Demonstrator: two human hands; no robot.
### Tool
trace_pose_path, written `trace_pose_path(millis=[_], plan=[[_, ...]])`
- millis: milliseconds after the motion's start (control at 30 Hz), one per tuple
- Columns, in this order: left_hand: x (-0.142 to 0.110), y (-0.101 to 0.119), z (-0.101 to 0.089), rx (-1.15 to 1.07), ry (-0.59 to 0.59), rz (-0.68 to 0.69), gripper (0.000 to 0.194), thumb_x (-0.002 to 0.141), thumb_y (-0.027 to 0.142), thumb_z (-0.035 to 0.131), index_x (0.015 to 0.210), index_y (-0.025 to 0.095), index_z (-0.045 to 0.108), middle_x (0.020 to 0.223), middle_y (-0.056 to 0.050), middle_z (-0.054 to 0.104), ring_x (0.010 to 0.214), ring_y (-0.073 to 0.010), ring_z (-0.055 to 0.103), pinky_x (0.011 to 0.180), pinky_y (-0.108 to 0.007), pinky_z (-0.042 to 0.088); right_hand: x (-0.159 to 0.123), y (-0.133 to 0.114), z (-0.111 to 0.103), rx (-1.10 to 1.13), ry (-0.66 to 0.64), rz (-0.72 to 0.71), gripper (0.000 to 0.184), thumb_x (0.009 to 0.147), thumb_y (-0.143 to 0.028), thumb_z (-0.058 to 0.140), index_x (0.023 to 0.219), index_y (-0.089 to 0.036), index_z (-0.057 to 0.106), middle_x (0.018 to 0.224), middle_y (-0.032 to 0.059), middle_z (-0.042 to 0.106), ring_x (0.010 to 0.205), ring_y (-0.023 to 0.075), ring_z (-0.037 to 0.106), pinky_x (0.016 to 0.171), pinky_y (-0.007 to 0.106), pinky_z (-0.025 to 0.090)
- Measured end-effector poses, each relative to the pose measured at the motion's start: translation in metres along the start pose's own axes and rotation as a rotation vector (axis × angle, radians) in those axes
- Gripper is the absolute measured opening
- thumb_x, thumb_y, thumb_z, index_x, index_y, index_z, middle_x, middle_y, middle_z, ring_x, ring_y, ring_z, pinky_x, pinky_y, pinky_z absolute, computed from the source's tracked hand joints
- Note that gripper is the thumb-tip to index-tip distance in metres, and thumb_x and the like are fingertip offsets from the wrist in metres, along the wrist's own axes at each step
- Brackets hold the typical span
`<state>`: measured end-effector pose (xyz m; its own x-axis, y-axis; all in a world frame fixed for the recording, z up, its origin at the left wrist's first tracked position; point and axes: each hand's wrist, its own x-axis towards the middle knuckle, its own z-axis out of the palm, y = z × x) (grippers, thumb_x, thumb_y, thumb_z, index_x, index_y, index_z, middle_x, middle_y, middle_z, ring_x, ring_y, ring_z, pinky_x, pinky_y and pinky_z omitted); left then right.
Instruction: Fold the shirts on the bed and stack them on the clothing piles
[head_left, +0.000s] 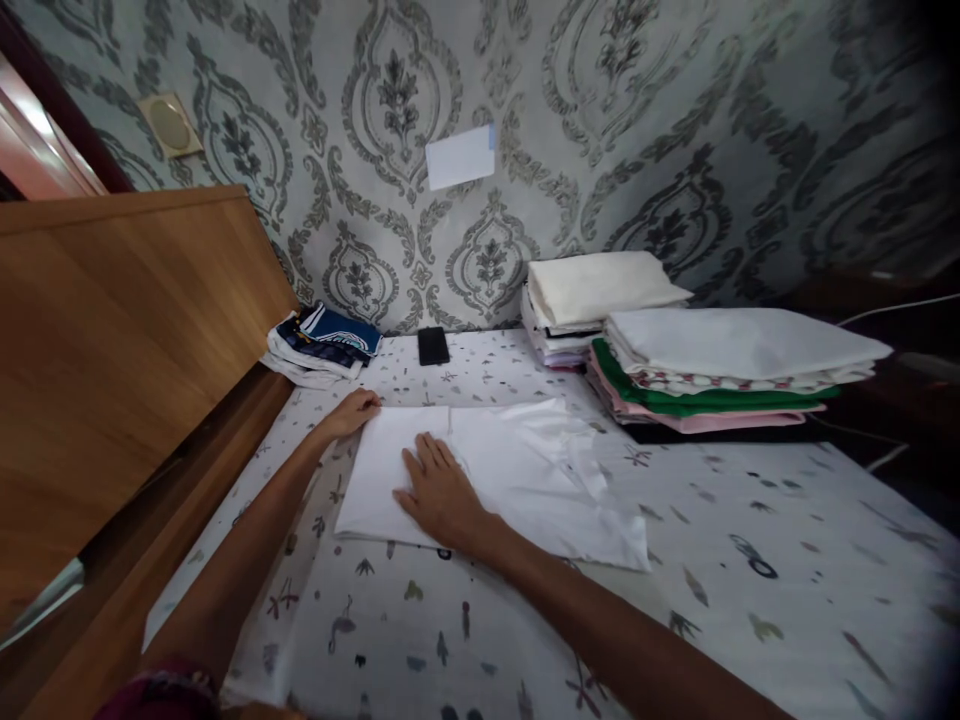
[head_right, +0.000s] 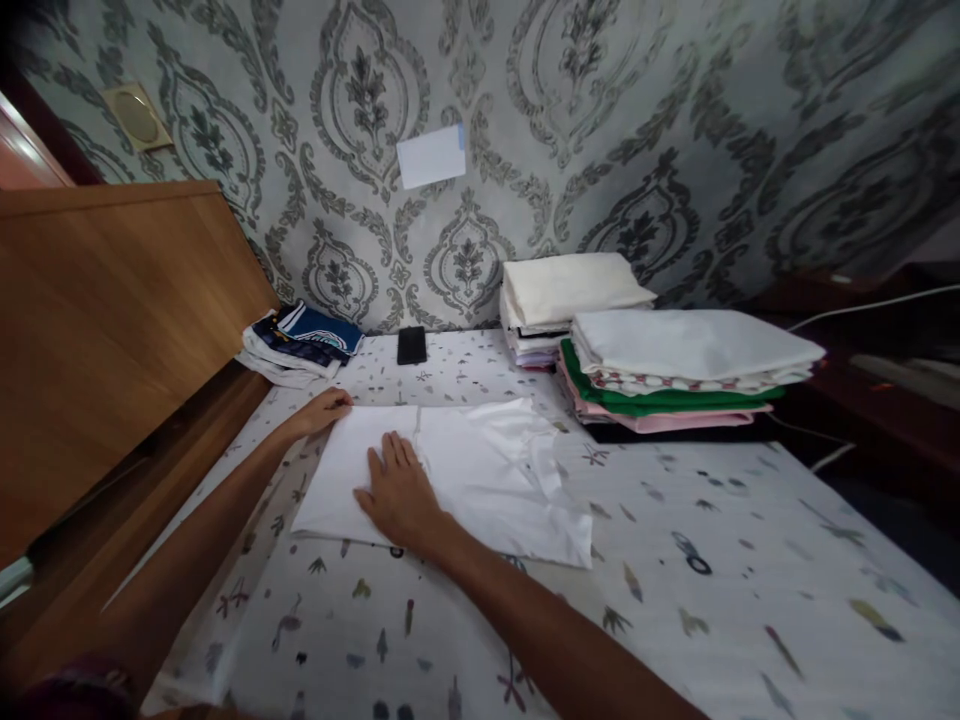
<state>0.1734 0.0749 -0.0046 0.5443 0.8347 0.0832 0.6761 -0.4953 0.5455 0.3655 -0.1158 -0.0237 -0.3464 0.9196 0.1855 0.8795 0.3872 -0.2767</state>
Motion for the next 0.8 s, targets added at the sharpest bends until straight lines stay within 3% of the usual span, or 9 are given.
trace_pose_path(millis=[133, 333, 467, 600, 800], plan=[[0.006, -0.008, -0.004, 0.021, -0.083, 0.040, 0.024, 0.077, 0.041, 0.057, 0.079, 0.018, 0.063, 0.084, -0.003, 0.058, 0.079, -0.0190, 0.054, 0.080, -0.034, 0.047, 0.000, 0.001, 0.001, 0.003, 0.007, -0.005, 0.063, 0.099, -0.044, 0.044, 0.144, -0.001, 0.046, 0.156, 0.0268, 0.031, 0.149, 0.0352, 0.023, 0.122, 0.049, 0.022], [0.017, -0.009, -0.005, 0.095, -0.131, 0.083, 0.042, 0.085, 0.053, 0.047, 0.069, 0.020, 0.065, 0.084, -0.005, 0.059, 0.091, -0.0220, 0.055, 0.091, -0.035, 0.044, 0.001, 0.001, 0.000, 0.004, 0.001, -0.011, 0.063, 0.099, -0.045, 0.044, 0.144, -0.001, 0.046, 0.156, 0.0262, 0.032, 0.149, 0.0356, 0.023, 0.122, 0.049, 0.022], [0.020, -0.003, 0.000, 0.181, -0.076, 0.086, 0.050, 0.088, 0.057, 0.043, 0.061, 0.020, 0.063, 0.090, -0.008, 0.059, 0.094, -0.0250, 0.053, 0.096, -0.041, 0.041, 0.001, 0.002, 0.000, 0.013, -0.001, -0.005, 0.064, 0.098, -0.045, 0.045, 0.144, -0.001, 0.046, 0.156, 0.0261, 0.032, 0.149, 0.0357, 0.022, 0.122, 0.049, 0.021], [0.017, 0.001, 0.005, 0.247, 0.009, 0.080, 0.045, 0.088, 0.053, 0.046, 0.063, 0.019, 0.062, 0.092, -0.010, 0.058, 0.103, -0.0280, 0.050, 0.105, -0.047, 0.035, 0.001, 0.001, -0.001, 0.022, -0.002, 0.001, 0.063, 0.098, -0.044, 0.046, 0.143, 0.000, 0.047, 0.156, 0.0260, 0.031, 0.149, 0.0351, 0.022, 0.123, 0.047, 0.019], [-0.004, 0.000, -0.002, 0.276, 0.178, -0.093, 0.031, 0.091, 0.043, 0.047, 0.079, 0.018, 0.060, 0.100, -0.012, 0.059, 0.111, -0.0292, 0.049, 0.103, -0.048, 0.037, 0.002, 0.001, 0.001, 0.010, -0.031, 0.004, 0.063, 0.099, -0.045, 0.041, 0.145, -0.002, 0.045, 0.158, 0.0249, 0.030, 0.150, 0.0344, 0.020, 0.122, 0.049, 0.019]])
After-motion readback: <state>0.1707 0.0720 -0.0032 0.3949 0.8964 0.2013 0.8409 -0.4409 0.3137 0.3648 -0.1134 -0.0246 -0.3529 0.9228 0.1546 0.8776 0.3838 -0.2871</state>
